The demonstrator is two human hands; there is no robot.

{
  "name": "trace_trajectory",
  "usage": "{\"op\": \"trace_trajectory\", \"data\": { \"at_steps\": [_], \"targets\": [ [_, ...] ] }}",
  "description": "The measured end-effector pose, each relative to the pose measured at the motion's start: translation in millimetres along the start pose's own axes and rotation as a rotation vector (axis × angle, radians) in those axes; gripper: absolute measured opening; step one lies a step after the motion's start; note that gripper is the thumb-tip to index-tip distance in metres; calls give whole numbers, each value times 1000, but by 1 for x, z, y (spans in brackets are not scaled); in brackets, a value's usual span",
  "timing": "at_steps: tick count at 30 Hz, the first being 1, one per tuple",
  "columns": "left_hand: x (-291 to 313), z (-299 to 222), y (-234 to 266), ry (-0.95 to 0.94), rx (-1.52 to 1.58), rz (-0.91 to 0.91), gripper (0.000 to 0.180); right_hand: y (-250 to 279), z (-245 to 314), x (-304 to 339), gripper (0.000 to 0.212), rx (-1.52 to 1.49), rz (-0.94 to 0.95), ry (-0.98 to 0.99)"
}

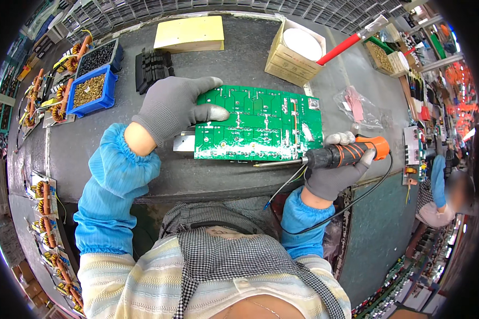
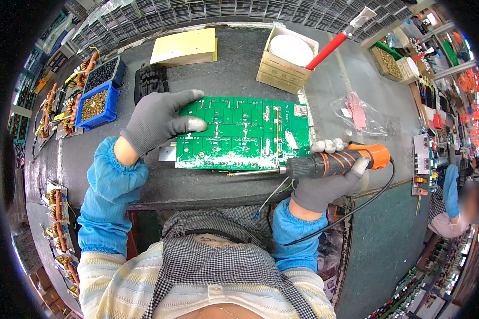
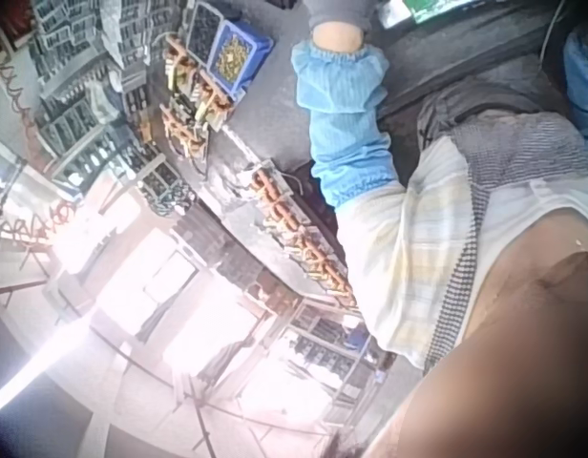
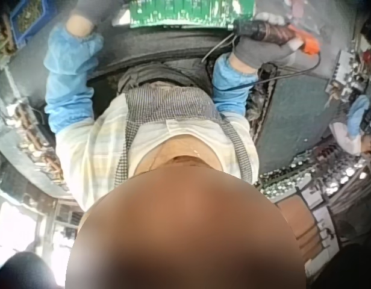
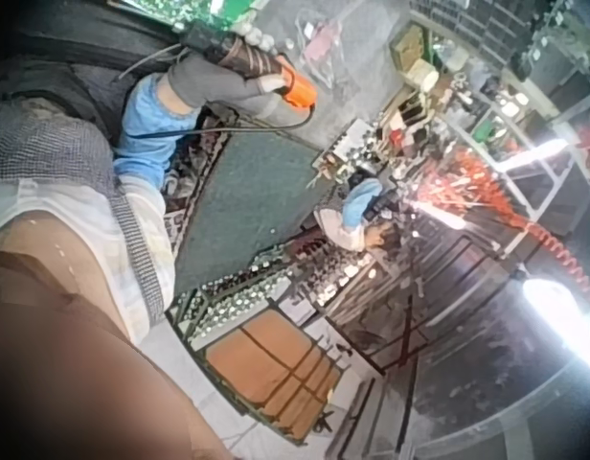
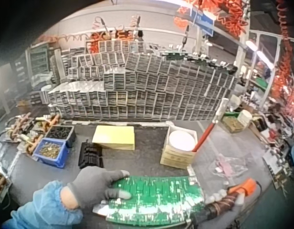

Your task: The person assembles electronic components by attaching a circuit board to a metal housing with screws using an electric screwdriver, then applies thermal paste to the metal housing with a brush.

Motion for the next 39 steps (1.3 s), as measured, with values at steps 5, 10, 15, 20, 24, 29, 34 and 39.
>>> {"op": "trace_trajectory", "data": {
  "at_steps": [5,10,15,20,24,29,34,39],
  "targets": [
    [-1,-2,-1,23,-35,12,75,3,3,-6,53,-4,12,-10],
    [0,-1,-1,10,-25,1,74,4,3,-5,52,-38,49,-47],
    [2,0,0,14,-23,-9,73,-1,29,-12,55,-27,109,42],
    [1,-1,0,-50,-31,-42,71,-79,58,16,61,189,490,297],
    [4,-1,0,-62,-39,-70,71,-137,14,31,54,471,675,416],
    [5,-2,-1,-38,-45,-59,71,-160,-31,31,41,722,663,614],
    [6,1,-1,-42,-51,-67,71,-164,-47,34,35,713,584,613],
    [6,-1,-1,-34,-51,-56,70,-165,-41,16,54,852,618,607]
  ]
}}
Point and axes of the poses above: each hand's wrist, its own x-axis away from the middle knuckle, its own y-axis out of the back of the hand, z = x × y, the point moved 4 cm from there along -x, towards the middle knuckle, and after that the axes turned 8 degrees about -y, right-handed, at the moved point
